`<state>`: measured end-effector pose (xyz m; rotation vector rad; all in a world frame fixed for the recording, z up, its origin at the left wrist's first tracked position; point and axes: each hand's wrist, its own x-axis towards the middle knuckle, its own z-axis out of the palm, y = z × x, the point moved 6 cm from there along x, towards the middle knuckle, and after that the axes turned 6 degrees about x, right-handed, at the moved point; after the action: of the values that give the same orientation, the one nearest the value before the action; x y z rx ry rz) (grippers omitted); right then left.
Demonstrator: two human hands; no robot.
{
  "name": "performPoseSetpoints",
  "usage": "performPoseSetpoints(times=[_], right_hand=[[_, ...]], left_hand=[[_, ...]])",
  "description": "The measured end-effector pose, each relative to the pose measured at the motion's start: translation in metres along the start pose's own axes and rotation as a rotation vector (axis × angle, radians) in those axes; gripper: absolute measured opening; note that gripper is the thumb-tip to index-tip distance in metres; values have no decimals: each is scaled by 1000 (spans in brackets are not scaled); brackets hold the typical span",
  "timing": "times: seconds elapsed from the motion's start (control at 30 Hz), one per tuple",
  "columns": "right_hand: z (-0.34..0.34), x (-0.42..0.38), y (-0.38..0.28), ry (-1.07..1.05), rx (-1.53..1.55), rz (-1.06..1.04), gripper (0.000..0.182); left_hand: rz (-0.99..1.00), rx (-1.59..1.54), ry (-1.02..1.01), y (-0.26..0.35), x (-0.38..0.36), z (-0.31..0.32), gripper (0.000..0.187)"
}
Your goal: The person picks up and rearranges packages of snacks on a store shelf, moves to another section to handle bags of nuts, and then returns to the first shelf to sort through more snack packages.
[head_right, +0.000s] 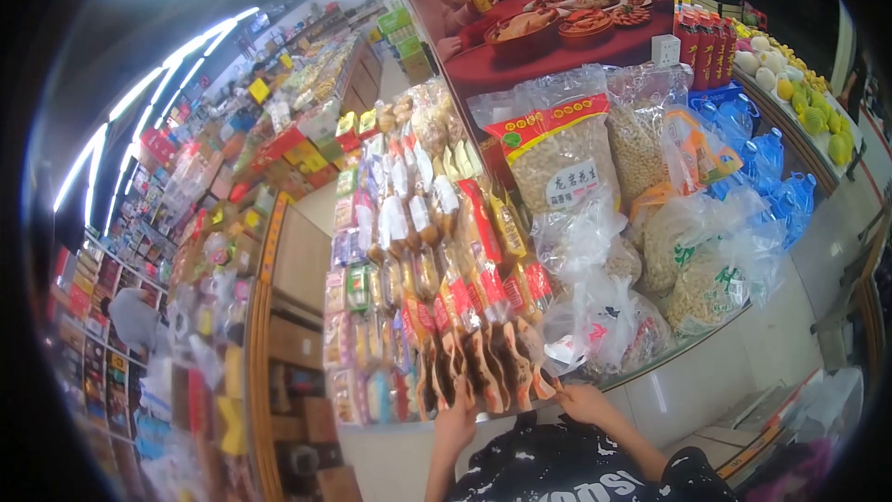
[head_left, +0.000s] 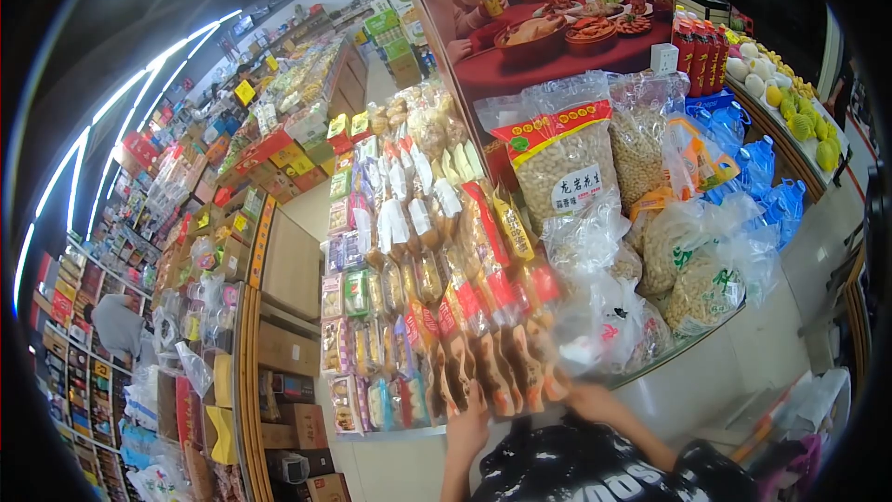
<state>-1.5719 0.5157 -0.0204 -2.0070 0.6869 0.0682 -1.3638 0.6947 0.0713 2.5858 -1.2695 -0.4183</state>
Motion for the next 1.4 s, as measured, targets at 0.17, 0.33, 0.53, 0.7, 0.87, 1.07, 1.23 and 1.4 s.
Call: performPoseSetpoints(times=[0.17, 0.33, 0.53, 0.7, 0.87, 1.07, 1.23, 1.4], right_hand=[[-7, -5, -10, 30, 26, 5, 38], [-6, -1, -4, 1, 34, -12, 38], [-11, -5, -15, -2, 186, 25, 37], [-15, 1, -17, 10, 155, 71, 43], [-14, -4, -10, 45, 309, 19, 44], [17, -9, 19, 232, 516, 44, 34], [27, -21, -1, 558, 487, 99, 31], [97, -37, 3, 644, 181, 319, 34]], left_hand=[[-109, -22, -111, 3, -1, -3, 79], [-30, -15, 42, 1, -3, 1, 80], [-48, 18, 51, 7, -5, -11, 77], [-125, -43, 6, 3, -14, -12, 73], [-226, -85, -33, -17, -22, -4, 73], [-98, 69, -147, 12, -18, -30, 72], [88, -119, -134, -19, -11, -22, 69], [439, -238, -13, -60, -29, -31, 70]])
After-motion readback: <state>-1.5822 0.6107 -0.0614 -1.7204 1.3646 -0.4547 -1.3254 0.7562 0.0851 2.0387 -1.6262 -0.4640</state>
